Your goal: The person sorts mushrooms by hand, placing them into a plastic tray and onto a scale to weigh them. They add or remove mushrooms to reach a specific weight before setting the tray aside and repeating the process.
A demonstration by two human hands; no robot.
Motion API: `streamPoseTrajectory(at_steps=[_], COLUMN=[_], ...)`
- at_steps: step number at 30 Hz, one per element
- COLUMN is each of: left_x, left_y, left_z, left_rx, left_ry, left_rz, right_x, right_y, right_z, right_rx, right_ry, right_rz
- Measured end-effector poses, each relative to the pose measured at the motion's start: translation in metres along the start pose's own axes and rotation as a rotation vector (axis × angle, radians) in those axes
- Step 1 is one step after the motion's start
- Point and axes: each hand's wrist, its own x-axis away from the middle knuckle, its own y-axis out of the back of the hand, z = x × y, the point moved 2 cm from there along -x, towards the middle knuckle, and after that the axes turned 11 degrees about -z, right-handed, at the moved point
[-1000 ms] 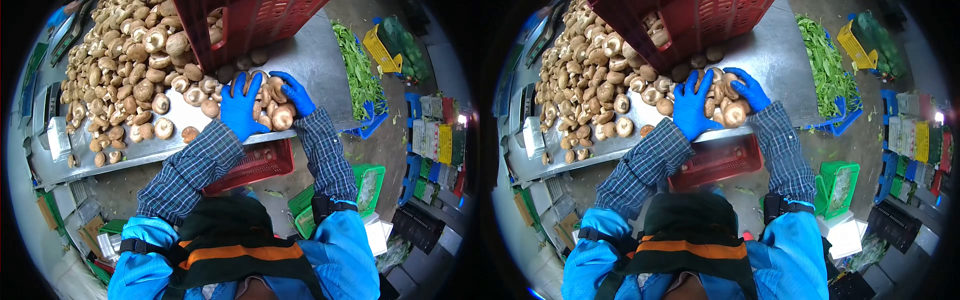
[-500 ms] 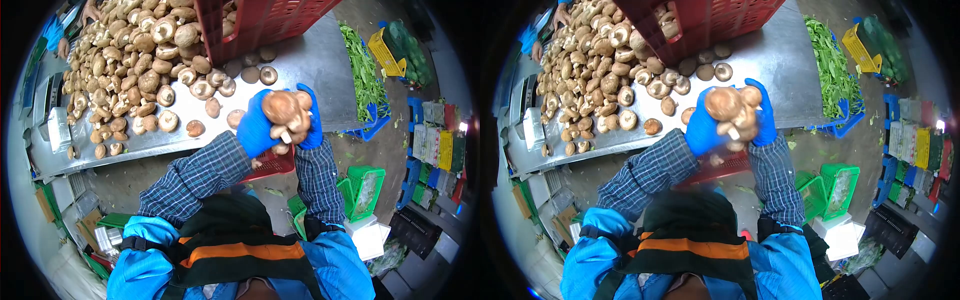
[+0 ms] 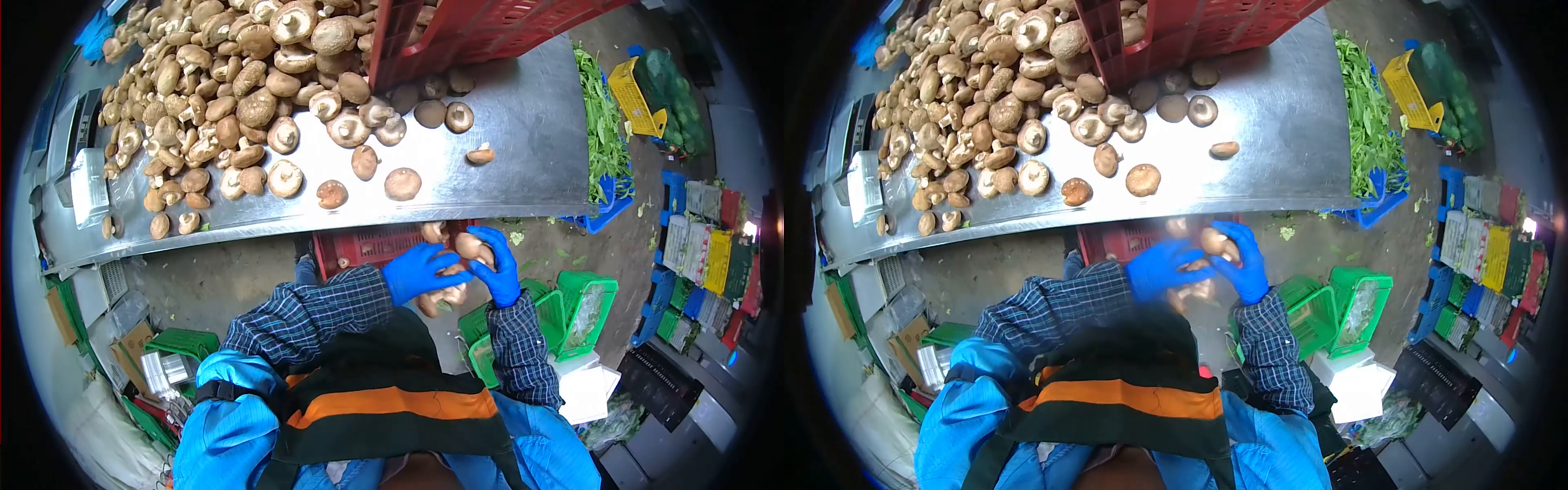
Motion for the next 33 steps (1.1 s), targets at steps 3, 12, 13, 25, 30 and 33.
streamPoseTrajectory(at_steps=[3,12,13,25,30,33], left_x=[0.016,-0.049,-0.043,-0.062,-0.066,-0.064], left_y=[-0.008,0.124,0.123,0.09,0.079,0.081], left_z=[0.006,-0.005,0.009,0.056,0.062,0.062], left_rx=[-0.142,-0.451,-0.594,-0.158,0.012,0.08], left_ry=[0.108,0.502,0.601,0.827,0.699,0.646], left_rz=[0.109,-0.329,-0.326,-0.444,-0.461,-0.41], right_x=[-0.027,-0.239,-0.249,-0.191,-0.15,-0.143], right_y=[0.009,-0.031,-0.038,-0.048,-0.052,-0.043], right_z=[0.016,0.003,-0.006,0.005,0.008,0.004], right_rx=[0.321,0.151,0.141,0.123,0.086,0.1], right_ry=[0.105,0.056,0.054,0.183,0.008,0.058], right_rz=[0.032,-0.246,-0.243,0.107,0.223,0.211])
